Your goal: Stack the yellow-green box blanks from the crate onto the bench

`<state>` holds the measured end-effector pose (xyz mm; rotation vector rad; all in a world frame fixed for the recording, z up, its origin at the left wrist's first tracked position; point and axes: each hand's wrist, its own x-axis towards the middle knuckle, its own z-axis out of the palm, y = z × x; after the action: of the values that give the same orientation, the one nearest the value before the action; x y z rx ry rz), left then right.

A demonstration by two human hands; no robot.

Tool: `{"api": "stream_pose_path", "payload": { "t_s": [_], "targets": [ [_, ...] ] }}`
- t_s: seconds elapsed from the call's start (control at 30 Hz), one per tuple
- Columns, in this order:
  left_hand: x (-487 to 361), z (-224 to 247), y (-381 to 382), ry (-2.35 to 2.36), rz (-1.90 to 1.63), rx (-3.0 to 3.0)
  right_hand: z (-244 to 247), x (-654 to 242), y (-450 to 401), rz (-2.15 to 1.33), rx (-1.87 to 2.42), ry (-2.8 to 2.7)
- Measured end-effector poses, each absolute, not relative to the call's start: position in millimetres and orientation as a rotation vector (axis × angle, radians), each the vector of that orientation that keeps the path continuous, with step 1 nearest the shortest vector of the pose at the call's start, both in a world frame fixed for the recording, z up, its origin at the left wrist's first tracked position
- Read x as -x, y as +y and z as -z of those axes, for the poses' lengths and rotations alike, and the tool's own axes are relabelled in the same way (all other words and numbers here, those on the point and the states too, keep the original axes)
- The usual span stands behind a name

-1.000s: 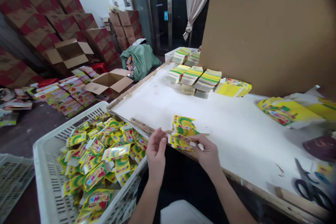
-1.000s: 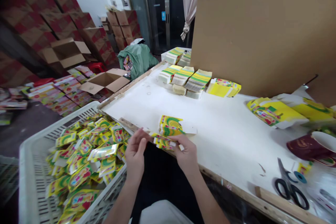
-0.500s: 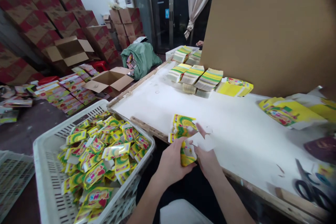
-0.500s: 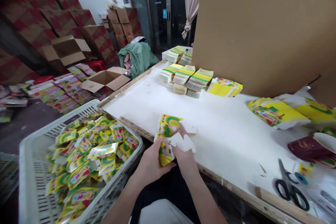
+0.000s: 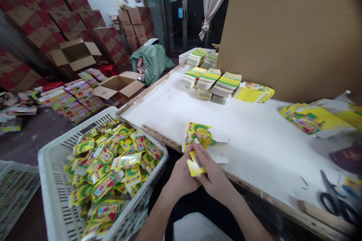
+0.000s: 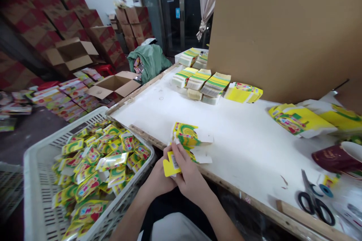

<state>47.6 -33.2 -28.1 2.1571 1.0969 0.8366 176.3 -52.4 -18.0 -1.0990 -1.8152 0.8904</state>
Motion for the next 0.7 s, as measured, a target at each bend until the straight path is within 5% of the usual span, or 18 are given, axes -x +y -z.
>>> {"api": "stream_pose_path", "payload": {
  "t_s": [0.27,0.5,0.7],
  "targets": [
    [-46,13,-37,1.275,-1.298,-1.499,34,-184,-39,-0.927,1.218,-1.326],
    [-47,11,-22,0.857,-1.668,-0.435,28,-183,-48,-0.710,1.135,-1.808],
    [-54,11,-21,0.803,-1.605,-0.395,28,-186,-40,-0.804,1.113,-1.826]
  ]
}}
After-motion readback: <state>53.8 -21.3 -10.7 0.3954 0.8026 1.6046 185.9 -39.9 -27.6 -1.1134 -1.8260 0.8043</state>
